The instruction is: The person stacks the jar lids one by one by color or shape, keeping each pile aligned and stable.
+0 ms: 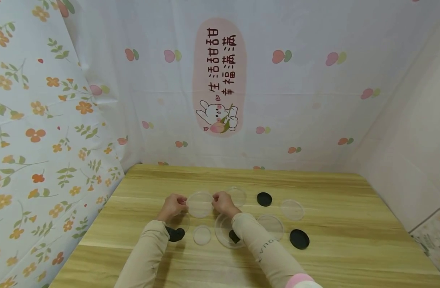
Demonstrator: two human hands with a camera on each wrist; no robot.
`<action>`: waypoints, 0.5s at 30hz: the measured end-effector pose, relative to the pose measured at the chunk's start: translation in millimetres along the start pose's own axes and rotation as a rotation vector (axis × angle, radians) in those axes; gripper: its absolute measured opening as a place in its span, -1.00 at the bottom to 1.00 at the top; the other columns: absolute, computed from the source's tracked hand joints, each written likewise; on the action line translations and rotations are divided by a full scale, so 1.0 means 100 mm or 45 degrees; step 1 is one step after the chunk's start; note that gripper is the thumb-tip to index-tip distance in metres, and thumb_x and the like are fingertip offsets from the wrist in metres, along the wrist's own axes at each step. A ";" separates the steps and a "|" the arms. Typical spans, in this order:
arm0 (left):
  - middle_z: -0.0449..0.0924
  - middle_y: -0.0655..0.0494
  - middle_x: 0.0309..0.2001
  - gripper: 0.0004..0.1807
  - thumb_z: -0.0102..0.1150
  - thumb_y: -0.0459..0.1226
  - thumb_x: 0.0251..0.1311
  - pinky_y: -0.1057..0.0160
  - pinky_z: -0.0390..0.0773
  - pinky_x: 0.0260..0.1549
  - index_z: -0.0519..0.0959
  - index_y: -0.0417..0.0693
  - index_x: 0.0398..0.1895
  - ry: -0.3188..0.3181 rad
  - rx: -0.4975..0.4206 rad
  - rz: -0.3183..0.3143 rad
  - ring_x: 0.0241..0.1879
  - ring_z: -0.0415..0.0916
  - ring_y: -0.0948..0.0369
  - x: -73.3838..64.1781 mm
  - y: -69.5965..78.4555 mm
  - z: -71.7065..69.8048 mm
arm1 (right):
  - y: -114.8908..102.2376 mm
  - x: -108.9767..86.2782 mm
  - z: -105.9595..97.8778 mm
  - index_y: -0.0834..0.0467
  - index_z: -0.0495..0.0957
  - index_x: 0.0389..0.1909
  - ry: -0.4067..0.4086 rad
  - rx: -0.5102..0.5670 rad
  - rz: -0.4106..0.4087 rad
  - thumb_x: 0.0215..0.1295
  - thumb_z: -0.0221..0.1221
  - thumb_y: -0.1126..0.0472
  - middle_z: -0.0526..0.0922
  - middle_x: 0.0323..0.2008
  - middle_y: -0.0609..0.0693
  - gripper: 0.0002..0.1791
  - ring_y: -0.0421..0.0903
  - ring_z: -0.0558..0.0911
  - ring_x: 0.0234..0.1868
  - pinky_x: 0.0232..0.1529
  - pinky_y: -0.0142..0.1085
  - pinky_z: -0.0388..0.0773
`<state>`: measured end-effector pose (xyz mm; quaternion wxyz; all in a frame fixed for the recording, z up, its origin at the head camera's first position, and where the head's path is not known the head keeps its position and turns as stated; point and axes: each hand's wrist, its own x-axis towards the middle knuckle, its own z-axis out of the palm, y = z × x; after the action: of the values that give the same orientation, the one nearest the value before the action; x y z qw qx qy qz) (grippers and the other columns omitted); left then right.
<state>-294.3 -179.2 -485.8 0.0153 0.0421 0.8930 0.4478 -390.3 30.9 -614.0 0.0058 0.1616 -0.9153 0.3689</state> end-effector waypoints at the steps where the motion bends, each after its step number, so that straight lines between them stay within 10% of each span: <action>1: 0.57 -0.13 -0.45 -0.73 0.23 -0.51 -0.13 0.23 0.52 -0.45 0.53 -0.47 -0.27 0.004 -0.005 0.001 -0.41 0.51 0.08 -0.05 0.07 -0.02 | 0.00 -0.01 -0.01 0.33 0.54 -0.15 0.007 0.031 -0.032 0.16 0.09 0.16 0.58 -0.34 0.07 -0.66 -0.12 0.53 -0.35 -0.44 -0.36 0.47; 15: 0.55 -0.20 -0.28 -0.69 0.13 -0.47 0.03 0.13 0.51 -0.30 0.50 -0.41 -0.10 0.025 -0.073 0.109 -0.25 0.50 -0.05 -0.12 0.46 -0.14 | -0.07 0.09 -0.32 0.15 0.56 -0.13 0.234 0.217 -0.026 0.18 0.09 0.06 0.49 -0.53 -0.10 -0.68 -0.21 0.43 -0.57 -0.61 -0.39 0.36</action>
<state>-280.5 -164.2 -440.4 -0.0114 0.0754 0.8773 0.4738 -400.1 45.7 -584.8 0.0798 0.1362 -0.8745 0.4586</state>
